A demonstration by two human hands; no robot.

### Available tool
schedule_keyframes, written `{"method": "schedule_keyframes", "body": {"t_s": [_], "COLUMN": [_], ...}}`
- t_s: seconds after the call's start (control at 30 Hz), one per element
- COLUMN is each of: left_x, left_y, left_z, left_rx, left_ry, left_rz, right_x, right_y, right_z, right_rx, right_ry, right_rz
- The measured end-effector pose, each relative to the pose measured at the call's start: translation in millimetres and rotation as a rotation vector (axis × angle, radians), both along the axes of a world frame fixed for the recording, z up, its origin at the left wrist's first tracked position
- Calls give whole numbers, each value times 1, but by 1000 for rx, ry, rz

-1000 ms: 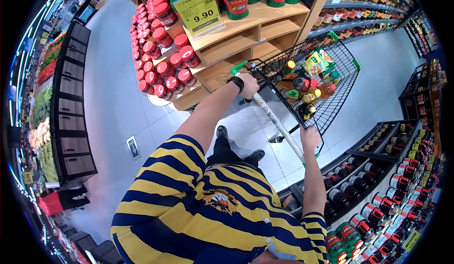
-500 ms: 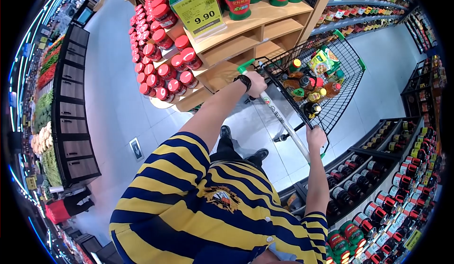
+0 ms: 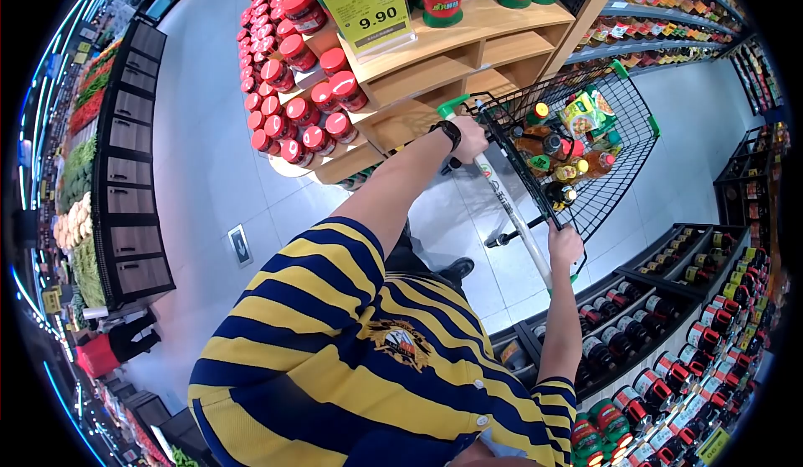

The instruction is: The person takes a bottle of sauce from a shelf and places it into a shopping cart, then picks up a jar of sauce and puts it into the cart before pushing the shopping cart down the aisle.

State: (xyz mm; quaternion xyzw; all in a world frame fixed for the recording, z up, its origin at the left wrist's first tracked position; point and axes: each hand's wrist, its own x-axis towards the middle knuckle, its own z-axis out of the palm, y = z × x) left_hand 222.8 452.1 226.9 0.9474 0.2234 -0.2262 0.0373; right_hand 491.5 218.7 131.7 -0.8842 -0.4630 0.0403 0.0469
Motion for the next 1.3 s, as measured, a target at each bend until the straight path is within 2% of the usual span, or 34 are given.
{"method": "schedule_keyframes", "body": {"t_s": [0.33,1.1,1.3], "left_x": [13,43,45], "left_y": [18,39,43], "left_z": [-7,3,0], "left_rx": [-11,-17,-24], "left_ry": [-40,60,20], "left_rz": [23,24,7], "right_x": [12,37,39], "right_y": [14,34,39], "right_z": [0,-2,5], "right_rx": [-3,41,-65], "right_ry": [19,34,68], "right_rz": [-3,-15,-43]}}
